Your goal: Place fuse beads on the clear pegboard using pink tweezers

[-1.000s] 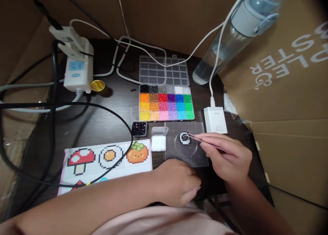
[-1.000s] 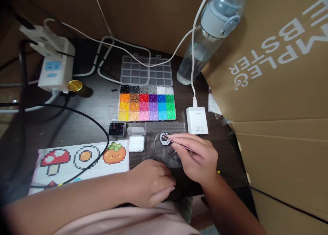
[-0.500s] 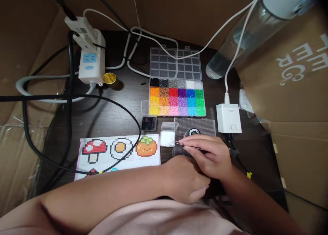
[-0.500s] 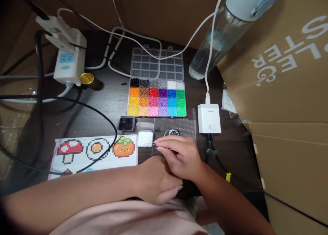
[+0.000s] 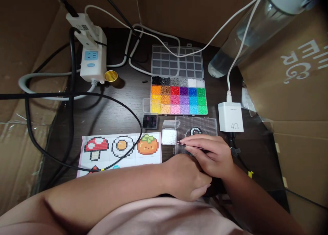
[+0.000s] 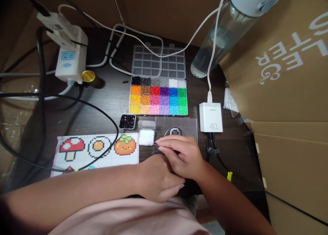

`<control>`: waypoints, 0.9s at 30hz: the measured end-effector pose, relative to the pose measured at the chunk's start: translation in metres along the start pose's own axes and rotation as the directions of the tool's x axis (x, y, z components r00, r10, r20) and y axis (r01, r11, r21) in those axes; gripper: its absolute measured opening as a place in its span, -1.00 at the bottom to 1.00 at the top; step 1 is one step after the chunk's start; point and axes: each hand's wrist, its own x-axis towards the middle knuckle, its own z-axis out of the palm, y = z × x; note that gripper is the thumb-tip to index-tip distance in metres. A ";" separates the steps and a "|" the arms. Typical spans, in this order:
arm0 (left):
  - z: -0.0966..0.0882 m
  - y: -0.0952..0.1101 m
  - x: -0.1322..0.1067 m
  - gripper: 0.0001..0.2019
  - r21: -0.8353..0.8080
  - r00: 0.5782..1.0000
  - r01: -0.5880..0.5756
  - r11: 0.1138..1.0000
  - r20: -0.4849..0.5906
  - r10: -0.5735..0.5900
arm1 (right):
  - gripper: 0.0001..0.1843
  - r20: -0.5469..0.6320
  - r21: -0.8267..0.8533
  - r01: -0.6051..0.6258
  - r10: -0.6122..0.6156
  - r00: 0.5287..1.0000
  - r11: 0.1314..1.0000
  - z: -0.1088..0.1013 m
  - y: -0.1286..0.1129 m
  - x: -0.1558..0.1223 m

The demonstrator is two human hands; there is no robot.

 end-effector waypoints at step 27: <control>0.004 -0.001 -0.002 -0.74 -0.009 1.000 0.018 1.000 -0.006 -0.018 | -0.77 -0.005 0.008 0.002 -0.002 1.000 1.000 0.000 0.001 0.000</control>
